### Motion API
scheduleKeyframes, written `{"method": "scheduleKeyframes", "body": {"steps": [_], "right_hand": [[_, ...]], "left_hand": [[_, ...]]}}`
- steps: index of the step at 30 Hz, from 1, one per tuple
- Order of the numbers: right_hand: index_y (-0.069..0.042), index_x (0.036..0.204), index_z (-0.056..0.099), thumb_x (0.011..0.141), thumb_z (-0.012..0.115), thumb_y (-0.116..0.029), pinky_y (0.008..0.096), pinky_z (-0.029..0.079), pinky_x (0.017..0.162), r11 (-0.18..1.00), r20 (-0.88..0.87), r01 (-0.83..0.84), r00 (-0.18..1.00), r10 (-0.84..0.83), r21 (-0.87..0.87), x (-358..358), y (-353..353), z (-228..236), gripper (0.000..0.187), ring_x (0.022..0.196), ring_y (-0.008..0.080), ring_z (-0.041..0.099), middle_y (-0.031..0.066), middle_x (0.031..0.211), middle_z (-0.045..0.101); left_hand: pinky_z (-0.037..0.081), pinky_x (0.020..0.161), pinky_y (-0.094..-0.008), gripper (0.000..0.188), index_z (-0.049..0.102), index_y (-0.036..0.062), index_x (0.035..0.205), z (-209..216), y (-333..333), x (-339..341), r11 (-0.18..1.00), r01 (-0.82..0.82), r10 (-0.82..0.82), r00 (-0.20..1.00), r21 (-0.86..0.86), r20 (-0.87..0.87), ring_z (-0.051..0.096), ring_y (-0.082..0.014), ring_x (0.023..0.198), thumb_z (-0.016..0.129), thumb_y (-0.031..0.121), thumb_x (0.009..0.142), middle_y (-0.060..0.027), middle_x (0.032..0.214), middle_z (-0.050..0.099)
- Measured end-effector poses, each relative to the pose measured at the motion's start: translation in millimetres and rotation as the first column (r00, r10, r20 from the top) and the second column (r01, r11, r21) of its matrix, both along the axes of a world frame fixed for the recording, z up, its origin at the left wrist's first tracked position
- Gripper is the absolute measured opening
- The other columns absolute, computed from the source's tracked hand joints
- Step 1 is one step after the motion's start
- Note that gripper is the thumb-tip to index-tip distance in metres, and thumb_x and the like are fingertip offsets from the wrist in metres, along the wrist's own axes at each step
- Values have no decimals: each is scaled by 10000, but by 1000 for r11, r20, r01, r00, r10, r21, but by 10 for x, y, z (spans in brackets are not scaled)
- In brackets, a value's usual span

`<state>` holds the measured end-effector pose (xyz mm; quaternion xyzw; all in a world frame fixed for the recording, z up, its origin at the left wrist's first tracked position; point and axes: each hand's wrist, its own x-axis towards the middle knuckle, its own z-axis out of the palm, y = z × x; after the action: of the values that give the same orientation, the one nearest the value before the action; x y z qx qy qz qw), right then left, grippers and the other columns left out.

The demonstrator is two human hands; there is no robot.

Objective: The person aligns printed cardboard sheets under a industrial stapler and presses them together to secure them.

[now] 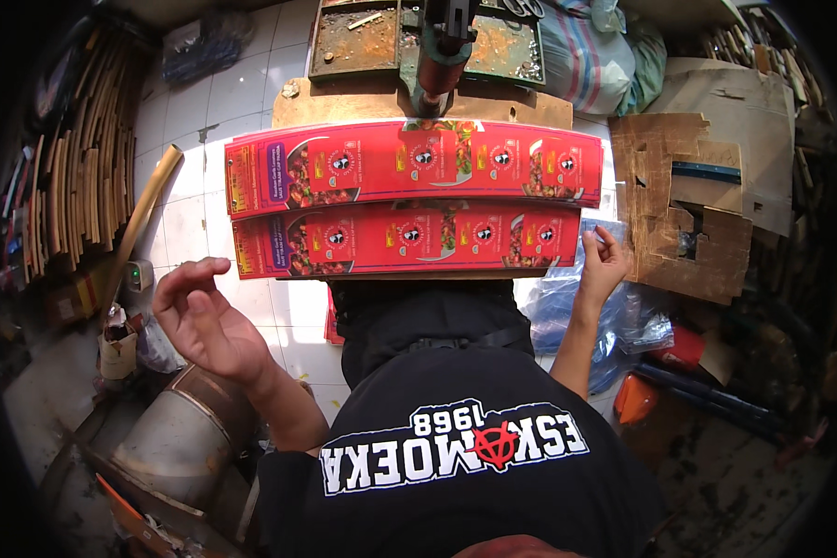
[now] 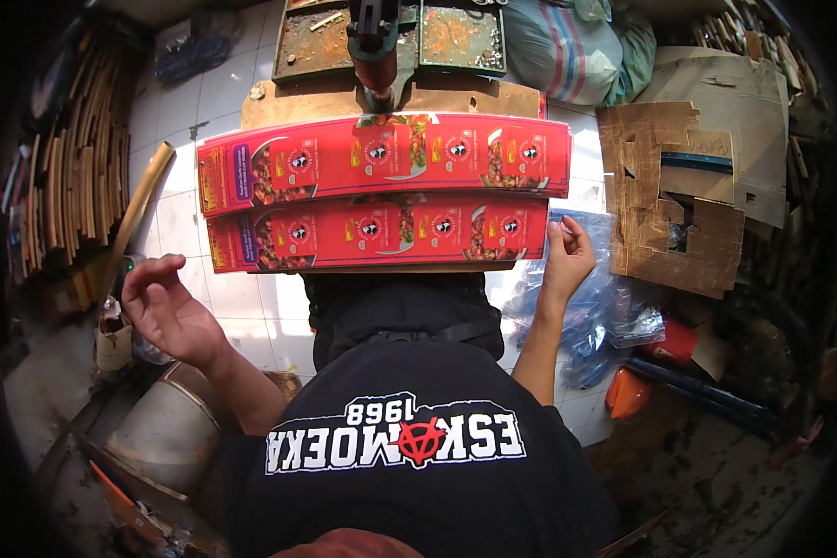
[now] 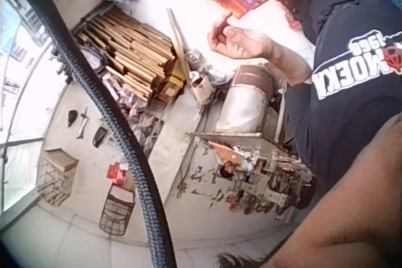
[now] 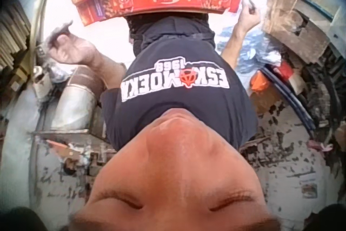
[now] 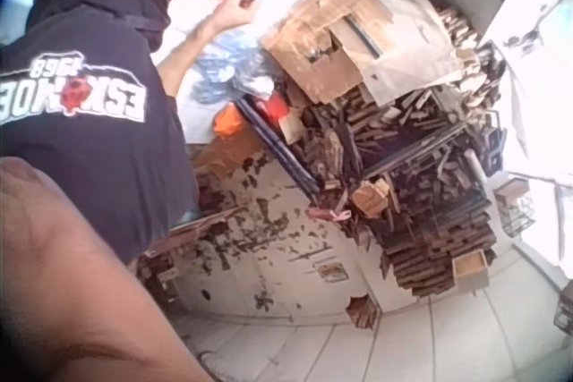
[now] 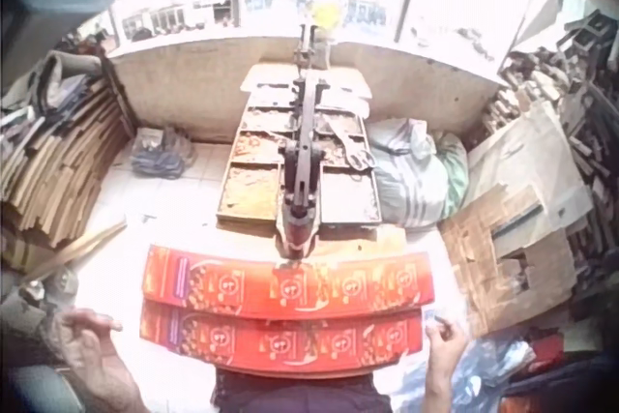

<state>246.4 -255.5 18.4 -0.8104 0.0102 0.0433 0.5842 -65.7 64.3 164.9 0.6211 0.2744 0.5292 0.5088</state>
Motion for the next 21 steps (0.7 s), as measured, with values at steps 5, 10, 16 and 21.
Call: {"method": "scheduleKeyframes", "body": {"steps": [5, 10, 16, 21], "right_hand": [[53, 1069, 649, 841, 718, -33, 221, 487, 745, 999, -29, -35, 999, 36, 18, -160, 14, -67, 253, 790, 87, 623, 59, 861, 687], [60, 1076, 645, 845, 716, -40, 223, 493, 749, 998, -9, -41, 999, 41, 38, -226, 48, 20, 261, 788, 94, 627, 68, 869, 689], [52, 1087, 642, 855, 706, -32, 228, 506, 753, 995, -43, -80, 996, 78, -62, -256, 71, 107, 255, 789, 101, 640, 80, 890, 695], [49, 1095, 643, 855, 706, -33, 237, 509, 766, 996, -41, -86, 996, 85, -9, -254, 78, 223, 261, 823, 101, 645, 84, 909, 699]], "left_hand": [[365, 1060, -437, 475, 456, -48, 1337, -1223, 330, -571, 947, -228, 301, 394, 225, -868, 468, -364, 1259, 556, 202, 945, -227, 1323, 502], [475, 915, -358, 415, 541, -54, 1284, -1374, 302, -685, 959, -284, 162, 470, 25, -867, 621, -286, 1061, 575, 164, 933, -215, 1168, 625], [527, 807, -332, 372, 590, -58, 1239, -1318, 276, -562, 938, -338, 239, 471, 77, -849, 687, -230, 917, 582, 149, 929, -213, 1046, 694], [538, 796, -360, 341, 628, -50, 1185, -1296, 278, -556, 928, -357, 285, 501, 105, -817, 707, -283, 877, 578, 152, 915, -224, 975, 704]]}}
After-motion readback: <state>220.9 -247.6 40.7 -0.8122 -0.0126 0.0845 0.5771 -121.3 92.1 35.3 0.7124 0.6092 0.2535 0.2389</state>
